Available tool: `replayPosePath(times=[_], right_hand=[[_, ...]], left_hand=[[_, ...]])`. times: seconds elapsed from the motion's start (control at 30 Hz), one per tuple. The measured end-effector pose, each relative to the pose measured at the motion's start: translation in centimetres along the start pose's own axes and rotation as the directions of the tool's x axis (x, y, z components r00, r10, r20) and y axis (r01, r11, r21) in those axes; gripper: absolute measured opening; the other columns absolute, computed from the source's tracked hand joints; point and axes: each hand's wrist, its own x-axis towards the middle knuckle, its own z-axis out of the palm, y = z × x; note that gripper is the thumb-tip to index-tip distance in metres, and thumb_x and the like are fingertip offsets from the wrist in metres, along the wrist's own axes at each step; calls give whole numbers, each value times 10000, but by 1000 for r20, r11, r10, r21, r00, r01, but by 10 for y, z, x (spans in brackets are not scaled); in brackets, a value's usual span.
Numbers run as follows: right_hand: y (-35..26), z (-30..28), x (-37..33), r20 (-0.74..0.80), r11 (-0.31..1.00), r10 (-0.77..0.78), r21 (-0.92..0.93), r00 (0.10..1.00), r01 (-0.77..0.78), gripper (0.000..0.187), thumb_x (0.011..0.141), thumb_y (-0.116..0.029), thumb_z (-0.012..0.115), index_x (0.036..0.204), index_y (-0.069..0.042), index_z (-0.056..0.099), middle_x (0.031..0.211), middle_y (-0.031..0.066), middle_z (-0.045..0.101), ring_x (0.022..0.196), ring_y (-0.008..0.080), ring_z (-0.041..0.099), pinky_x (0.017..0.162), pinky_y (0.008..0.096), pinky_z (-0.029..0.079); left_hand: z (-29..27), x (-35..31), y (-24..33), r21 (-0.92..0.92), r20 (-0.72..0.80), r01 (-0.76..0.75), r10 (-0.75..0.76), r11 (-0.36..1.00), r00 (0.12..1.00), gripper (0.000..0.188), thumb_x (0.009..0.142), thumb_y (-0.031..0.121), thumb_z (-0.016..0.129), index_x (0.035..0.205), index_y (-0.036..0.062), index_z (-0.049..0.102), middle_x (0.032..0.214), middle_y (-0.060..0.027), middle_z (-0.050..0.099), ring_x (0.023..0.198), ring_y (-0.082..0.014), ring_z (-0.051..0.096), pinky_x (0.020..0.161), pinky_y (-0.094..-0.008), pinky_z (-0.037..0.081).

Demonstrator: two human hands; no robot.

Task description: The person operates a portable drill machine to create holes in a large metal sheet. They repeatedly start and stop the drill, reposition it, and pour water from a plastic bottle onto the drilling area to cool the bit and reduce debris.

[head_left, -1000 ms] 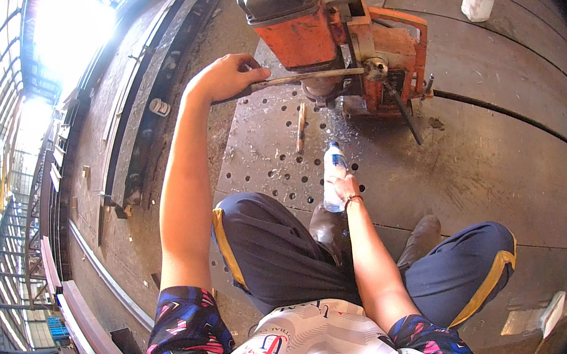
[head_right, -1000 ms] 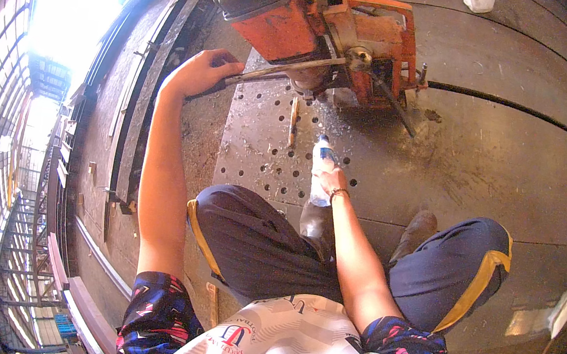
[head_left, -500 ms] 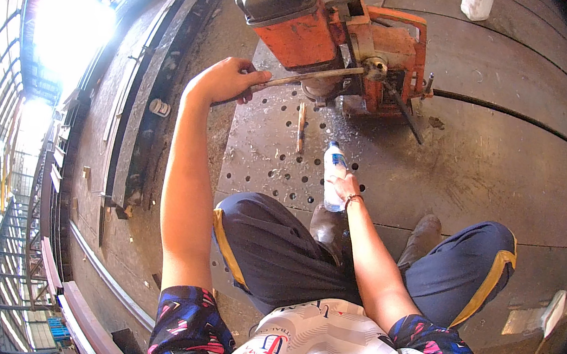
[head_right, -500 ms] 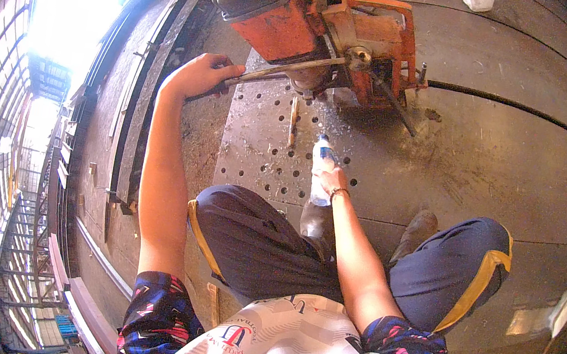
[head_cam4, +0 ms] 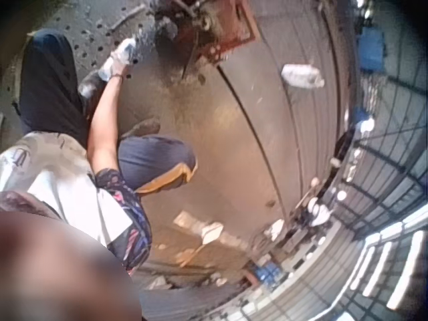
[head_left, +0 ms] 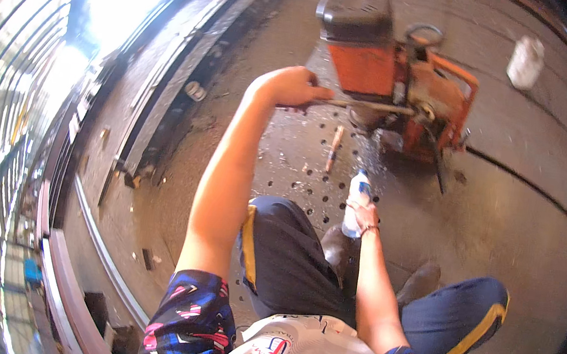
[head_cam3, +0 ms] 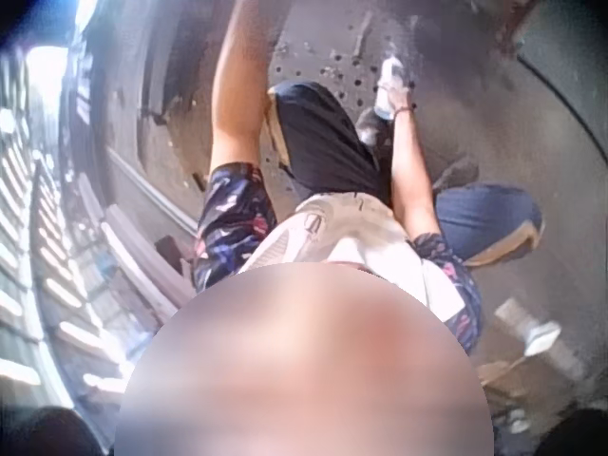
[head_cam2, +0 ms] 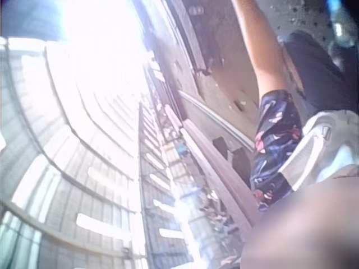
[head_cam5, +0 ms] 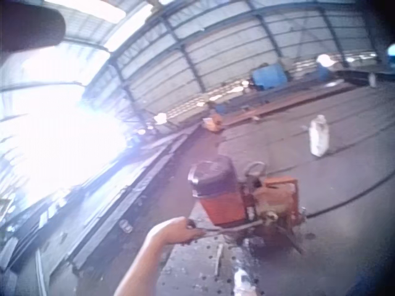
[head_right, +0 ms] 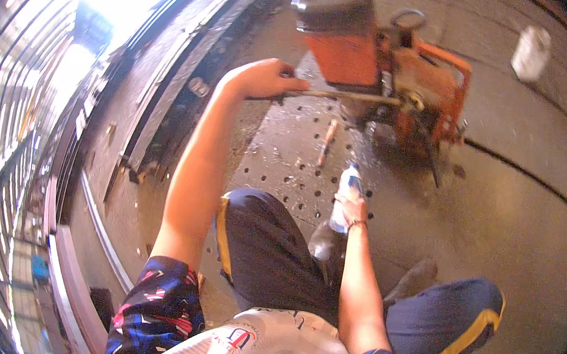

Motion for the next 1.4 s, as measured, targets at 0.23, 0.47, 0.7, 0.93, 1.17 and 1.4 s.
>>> replayPosePath(times=[0.23,0.47,0.7,0.93,1.17,1.4], right_hand=[[50,10,39,-117,995,57,86,991,-47,465,744,-207,793,1116,52,690,1016,152,736,904,251,716,799,367,561],[73,5,56,-92,989,121,91,988,-113,414,742,-179,777,1084,40,700,941,125,737,820,228,716,743,370,560],[66,4,52,-93,992,119,46,989,-115,418,746,-173,770,1066,79,677,904,159,733,736,250,725,671,370,575],[86,0,68,-79,964,114,251,990,-91,342,772,-117,743,1050,69,673,893,162,730,708,264,724,640,375,589],[49,-1,38,-93,993,120,20,988,-118,590,724,-308,779,1186,40,663,1165,260,689,1140,361,652,968,410,489],[33,0,25,-84,980,192,63,978,-187,537,715,-233,787,1163,37,666,1062,169,732,964,257,706,841,364,540]], left_hand=[[-1,-1,3,45,-3,9,-9,999,1000,639,871,652,591,958,35,736,715,-104,718,693,-223,712,723,-387,543],[3,1,9,48,-3,89,-89,995,996,595,864,639,593,730,77,737,690,-61,710,727,-210,706,736,-396,536],[4,-4,6,54,-6,73,-73,996,997,595,864,641,590,787,70,739,710,-82,713,738,-227,706,743,-401,536],[-2,2,14,39,-15,34,-33,999,999,634,860,657,596,909,41,738,706,-90,714,704,-221,705,721,-382,543],[0,-6,10,-5,-22,55,-55,998,998,605,864,634,610,794,47,734,699,-88,711,708,-218,707,735,-389,535],[1,-3,8,0,-3,58,-58,998,998,637,861,658,603,834,36,739,683,-97,703,671,-211,698,704,-374,538]])
